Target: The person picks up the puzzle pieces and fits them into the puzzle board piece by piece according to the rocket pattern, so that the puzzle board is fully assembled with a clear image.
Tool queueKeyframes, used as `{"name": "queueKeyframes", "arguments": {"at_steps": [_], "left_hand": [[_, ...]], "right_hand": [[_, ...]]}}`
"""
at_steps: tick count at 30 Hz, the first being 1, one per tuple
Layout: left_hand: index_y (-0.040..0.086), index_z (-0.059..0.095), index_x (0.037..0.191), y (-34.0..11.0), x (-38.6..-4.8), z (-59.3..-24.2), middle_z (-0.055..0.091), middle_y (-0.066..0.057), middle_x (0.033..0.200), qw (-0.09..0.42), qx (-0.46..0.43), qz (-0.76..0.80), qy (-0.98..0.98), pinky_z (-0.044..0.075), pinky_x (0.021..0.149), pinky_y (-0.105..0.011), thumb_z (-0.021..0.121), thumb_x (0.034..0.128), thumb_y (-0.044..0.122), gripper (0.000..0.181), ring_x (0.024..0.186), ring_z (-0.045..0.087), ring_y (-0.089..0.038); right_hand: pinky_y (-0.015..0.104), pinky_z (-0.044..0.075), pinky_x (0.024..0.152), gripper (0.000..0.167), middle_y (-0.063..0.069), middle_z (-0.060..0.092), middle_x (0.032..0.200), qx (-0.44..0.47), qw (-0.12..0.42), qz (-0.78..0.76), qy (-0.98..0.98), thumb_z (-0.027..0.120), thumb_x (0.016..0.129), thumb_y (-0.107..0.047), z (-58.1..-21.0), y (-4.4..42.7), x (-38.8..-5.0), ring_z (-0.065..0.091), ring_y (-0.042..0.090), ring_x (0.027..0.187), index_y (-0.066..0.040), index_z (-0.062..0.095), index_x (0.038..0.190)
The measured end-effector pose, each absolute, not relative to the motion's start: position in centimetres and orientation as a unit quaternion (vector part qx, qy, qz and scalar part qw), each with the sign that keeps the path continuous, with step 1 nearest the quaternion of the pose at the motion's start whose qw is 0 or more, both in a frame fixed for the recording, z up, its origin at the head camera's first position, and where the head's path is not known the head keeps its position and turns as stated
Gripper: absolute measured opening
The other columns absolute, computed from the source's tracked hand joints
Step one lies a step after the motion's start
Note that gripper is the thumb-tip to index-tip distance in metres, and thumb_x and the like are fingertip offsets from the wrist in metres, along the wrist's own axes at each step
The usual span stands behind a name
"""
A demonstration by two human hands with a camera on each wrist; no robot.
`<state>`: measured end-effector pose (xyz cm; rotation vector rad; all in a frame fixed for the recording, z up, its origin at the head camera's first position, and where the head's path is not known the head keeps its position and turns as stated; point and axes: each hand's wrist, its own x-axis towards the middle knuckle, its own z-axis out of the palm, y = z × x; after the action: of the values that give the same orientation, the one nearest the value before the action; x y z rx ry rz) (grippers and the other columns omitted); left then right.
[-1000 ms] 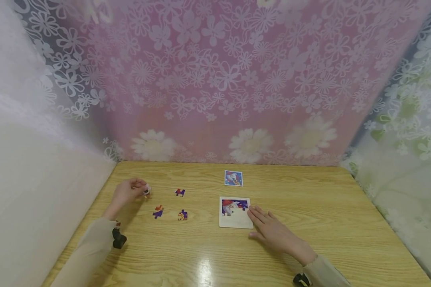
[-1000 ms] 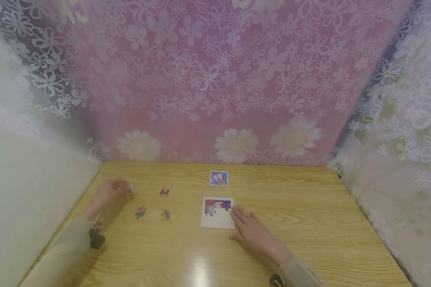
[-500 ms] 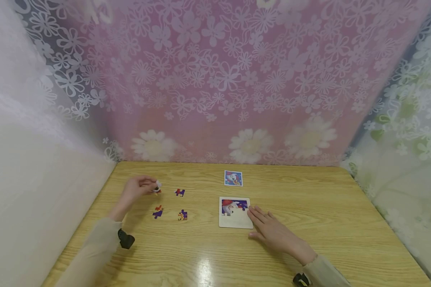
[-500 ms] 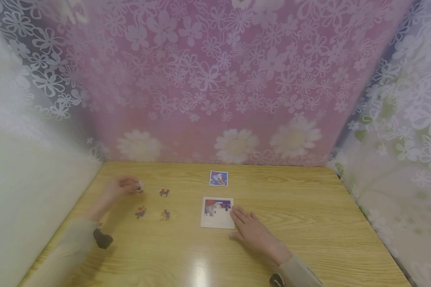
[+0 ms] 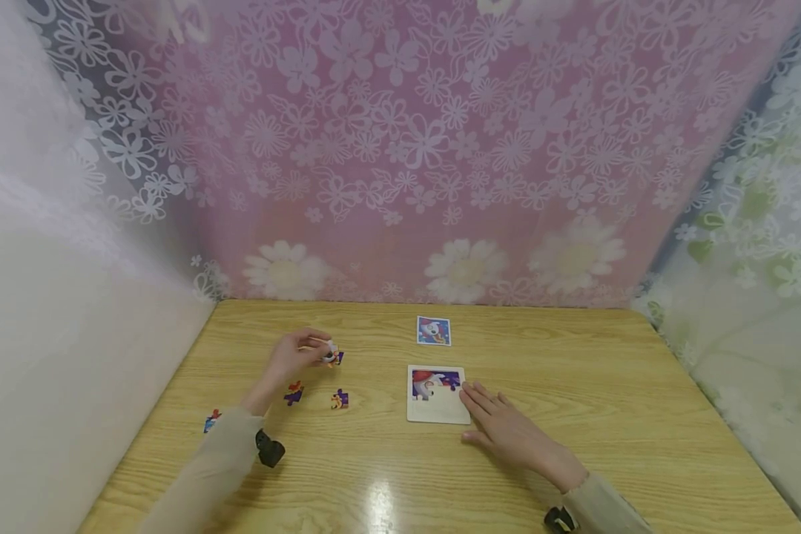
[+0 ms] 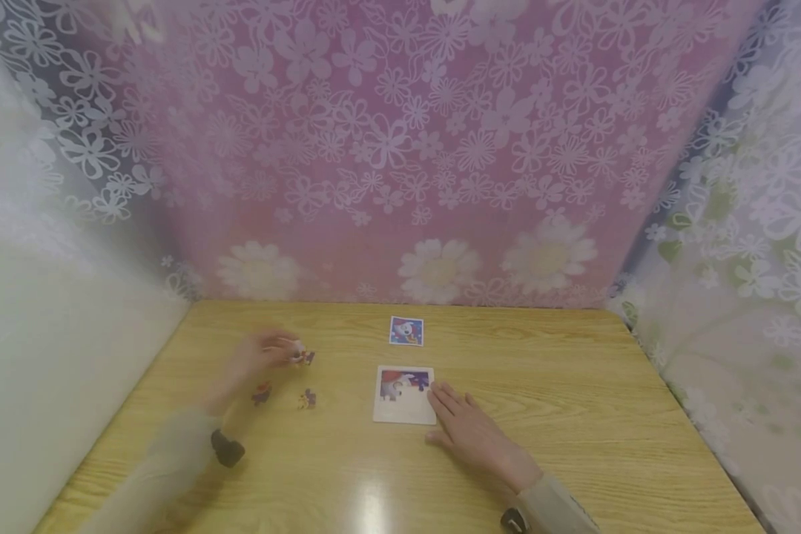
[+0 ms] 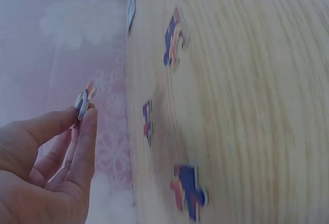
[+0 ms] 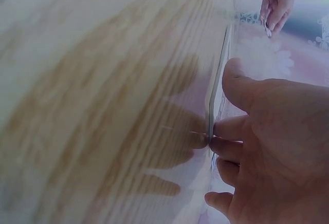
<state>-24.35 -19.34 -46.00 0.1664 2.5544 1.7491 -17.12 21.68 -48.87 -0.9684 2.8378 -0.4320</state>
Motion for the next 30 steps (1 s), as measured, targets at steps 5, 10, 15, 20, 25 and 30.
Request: {"name": "queueKeyframes", "arguments": {"at_steps": [5, 10, 15, 20, 25, 30], "left_hand": [[-0.009, 0.065, 0.123, -17.5, -24.6, -46.4, 0.067, -0.026, 0.114, 0.029, 0.08, 0.571, 0.816, 0.059, 0.086, -0.053, 0.067, 0.0982, 0.007, 0.029, 0.1, 0.068, -0.037], [-0.008, 0.066, 0.119, -15.4, -24.9, -47.2, 0.068, -0.023, 0.107, 0.044, 0.096, 0.582, 0.806, 0.06, 0.082, -0.051, 0.067, 0.0975, 0.005, 0.025, 0.092, 0.07, -0.034], [-0.005, 0.067, 0.116, -12.8, -24.9, -47.3, 0.069, -0.021, 0.106, 0.056, 0.099, 0.577, 0.809, 0.062, 0.077, -0.045, 0.068, 0.0966, 0.006, 0.022, 0.09, 0.071, -0.033], [-0.005, 0.066, 0.112, -10.5, -25.0, -47.3, 0.069, -0.019, 0.102, 0.067, 0.105, 0.586, 0.801, 0.062, 0.078, -0.045, 0.069, 0.0949, 0.003, 0.019, 0.086, 0.071, -0.03], [-0.006, 0.065, 0.109, -8.9, -25.1, -47.3, 0.069, -0.021, 0.101, 0.072, 0.125, 0.583, 0.799, 0.062, 0.079, -0.047, 0.069, 0.0944, 0.002, 0.017, 0.088, 0.072, -0.031], [-0.003, 0.066, 0.108, -7.6, -25.3, -47.7, 0.071, -0.018, 0.101, 0.08, 0.161, 0.576, 0.797, 0.062, 0.077, -0.043, 0.068, 0.0951, 0.004, 0.015, 0.089, 0.072, -0.026]], "right_hand": [[0.069, 0.025, 0.114, 0.07, 0.023, 0.032, 0.161, -0.313, 0.063, -0.138, 0.938, 0.054, 0.104, -0.041, -48.9, 21.7, -17.2, 0.026, 0.044, 0.149, 0.006, 0.036, 0.153], [0.069, 0.025, 0.114, 0.07, 0.024, 0.032, 0.161, -0.313, 0.06, -0.139, 0.938, 0.053, 0.105, -0.041, -48.9, 21.7, -17.2, 0.026, 0.044, 0.149, 0.006, 0.035, 0.154], [0.071, 0.027, 0.112, 0.07, 0.024, 0.035, 0.159, -0.324, 0.035, -0.158, 0.932, 0.055, 0.103, -0.042, -49.5, 21.8, -17.3, 0.029, 0.045, 0.147, 0.006, 0.038, 0.153], [0.07, 0.028, 0.112, 0.071, 0.023, 0.036, 0.159, -0.327, 0.028, -0.149, 0.933, 0.055, 0.103, -0.043, -49.7, 21.9, -17.3, 0.03, 0.044, 0.147, 0.005, 0.038, 0.153], [0.07, 0.026, 0.114, 0.07, 0.024, 0.032, 0.16, -0.321, 0.055, -0.144, 0.934, 0.054, 0.105, -0.04, -49.1, 21.7, -17.2, 0.026, 0.044, 0.149, 0.006, 0.035, 0.154], [0.07, 0.025, 0.114, 0.069, 0.025, 0.032, 0.16, -0.321, 0.06, -0.145, 0.934, 0.055, 0.104, -0.038, -48.7, 21.7, -17.1, 0.026, 0.045, 0.149, 0.007, 0.036, 0.153]]}}
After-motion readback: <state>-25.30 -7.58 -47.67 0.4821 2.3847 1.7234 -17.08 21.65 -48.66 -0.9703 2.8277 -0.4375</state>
